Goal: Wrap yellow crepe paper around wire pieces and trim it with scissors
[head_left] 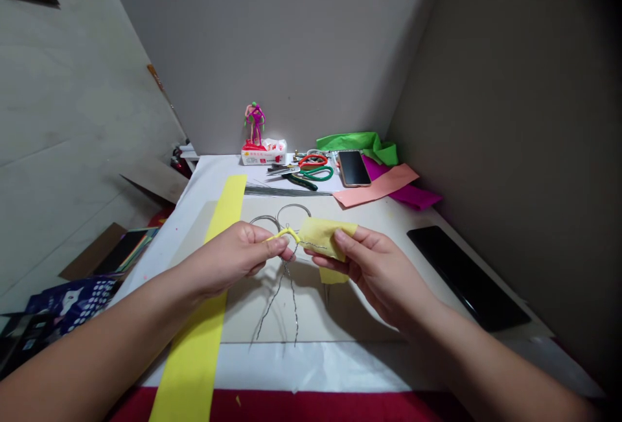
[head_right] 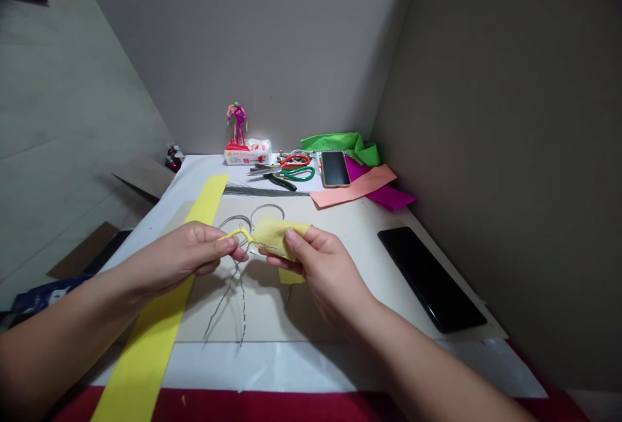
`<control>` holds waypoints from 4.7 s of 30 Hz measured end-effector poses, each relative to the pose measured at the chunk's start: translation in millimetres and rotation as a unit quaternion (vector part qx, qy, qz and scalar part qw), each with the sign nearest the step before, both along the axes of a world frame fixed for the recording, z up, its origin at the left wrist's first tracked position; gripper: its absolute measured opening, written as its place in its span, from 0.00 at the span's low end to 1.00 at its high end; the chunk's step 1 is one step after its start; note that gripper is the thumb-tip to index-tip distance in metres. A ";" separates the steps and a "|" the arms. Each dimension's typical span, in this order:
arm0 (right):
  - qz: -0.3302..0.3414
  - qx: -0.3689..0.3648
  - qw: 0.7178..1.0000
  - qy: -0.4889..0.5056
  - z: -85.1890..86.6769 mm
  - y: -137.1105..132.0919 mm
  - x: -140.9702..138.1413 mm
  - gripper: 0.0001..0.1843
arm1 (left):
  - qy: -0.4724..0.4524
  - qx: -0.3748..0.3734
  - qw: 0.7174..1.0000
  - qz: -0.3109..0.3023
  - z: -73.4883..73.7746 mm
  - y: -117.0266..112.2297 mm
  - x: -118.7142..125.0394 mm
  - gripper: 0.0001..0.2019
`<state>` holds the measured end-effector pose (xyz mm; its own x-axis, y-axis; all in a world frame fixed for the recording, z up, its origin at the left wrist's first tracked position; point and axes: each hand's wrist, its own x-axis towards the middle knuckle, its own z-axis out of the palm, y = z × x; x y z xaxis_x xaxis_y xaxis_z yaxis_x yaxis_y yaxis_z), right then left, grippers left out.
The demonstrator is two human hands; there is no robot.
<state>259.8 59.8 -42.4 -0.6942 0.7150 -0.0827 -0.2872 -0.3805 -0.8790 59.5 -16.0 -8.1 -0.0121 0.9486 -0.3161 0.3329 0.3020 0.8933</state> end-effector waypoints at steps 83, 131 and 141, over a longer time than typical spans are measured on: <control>0.015 0.107 0.991 -0.085 8.0 -7.1 -0.1 0.06 | 0.104 0.058 0.988 -0.095 15.3 -5.8 12.1 0.13; 0.034 0.145 0.988 -0.034 10.9 -29.6 -10.9 0.07 | -0.058 0.025 0.998 -0.014 14.9 -17.9 15.3 0.10; -0.026 0.192 0.979 -0.067 11.3 -31.8 -7.9 0.04 | -0.033 0.047 0.998 -0.008 15.3 -16.3 22.7 0.09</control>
<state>251.9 27.9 -31.1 -0.6572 0.7454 0.1116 -0.1707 -0.0030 -0.9853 82.1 -32.3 7.2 0.0214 0.9741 -0.2252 0.2761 0.2108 0.9377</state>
